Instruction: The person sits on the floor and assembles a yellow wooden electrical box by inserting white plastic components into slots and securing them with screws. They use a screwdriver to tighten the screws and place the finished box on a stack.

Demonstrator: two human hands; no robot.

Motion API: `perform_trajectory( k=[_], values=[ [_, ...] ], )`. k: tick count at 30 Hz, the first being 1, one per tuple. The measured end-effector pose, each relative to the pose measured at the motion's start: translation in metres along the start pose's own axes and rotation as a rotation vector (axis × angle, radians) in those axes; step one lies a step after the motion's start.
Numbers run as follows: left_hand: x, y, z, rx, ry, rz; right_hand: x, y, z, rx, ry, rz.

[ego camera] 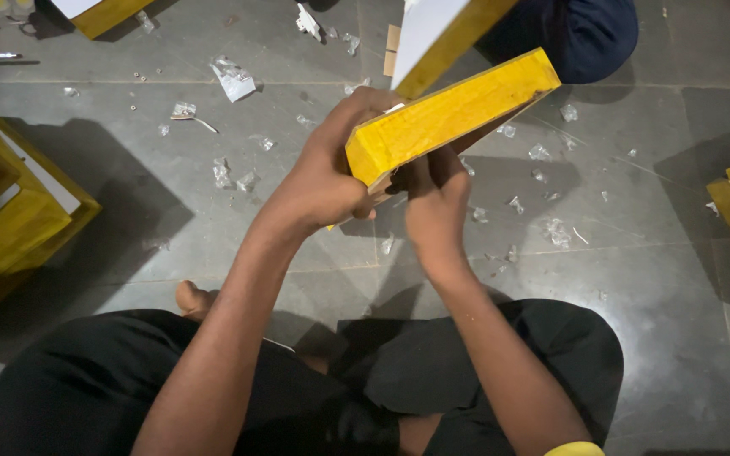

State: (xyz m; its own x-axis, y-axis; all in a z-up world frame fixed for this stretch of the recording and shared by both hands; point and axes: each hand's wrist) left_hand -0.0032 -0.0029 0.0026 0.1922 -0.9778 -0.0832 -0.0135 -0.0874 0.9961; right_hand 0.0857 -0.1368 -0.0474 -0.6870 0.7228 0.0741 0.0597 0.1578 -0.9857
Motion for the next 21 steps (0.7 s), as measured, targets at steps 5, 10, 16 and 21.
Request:
perform_trajectory(
  k=[5, 10, 16, 21],
  values=[
    [0.005, 0.004, -0.003, -0.035, 0.046, -0.068, -0.003, -0.002, -0.001, 0.009, -0.008, 0.054],
    [0.005, 0.003, -0.003, -0.072, 0.028, -0.02, 0.004, -0.011, 0.004, -0.059, -0.029, 0.161],
    [0.002, -0.005, -0.002, 0.067, 0.016, 0.025, 0.005, -0.015, -0.001, 0.114, -0.024, 0.133],
    [0.005, -0.005, -0.003, 0.135, 0.033, -0.089, -0.001, -0.01, -0.001, 0.109, 0.031, 0.156]
  ],
)
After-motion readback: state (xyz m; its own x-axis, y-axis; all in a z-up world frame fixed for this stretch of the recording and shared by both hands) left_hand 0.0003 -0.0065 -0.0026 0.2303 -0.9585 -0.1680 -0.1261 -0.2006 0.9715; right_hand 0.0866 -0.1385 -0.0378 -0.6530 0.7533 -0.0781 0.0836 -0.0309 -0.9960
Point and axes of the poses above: each hand's wrist, its own z-axis away from the middle knuckle, its own x-axis out of the palm, y = z × x, and after that the axes turned 11 degrees about -y, right-handed
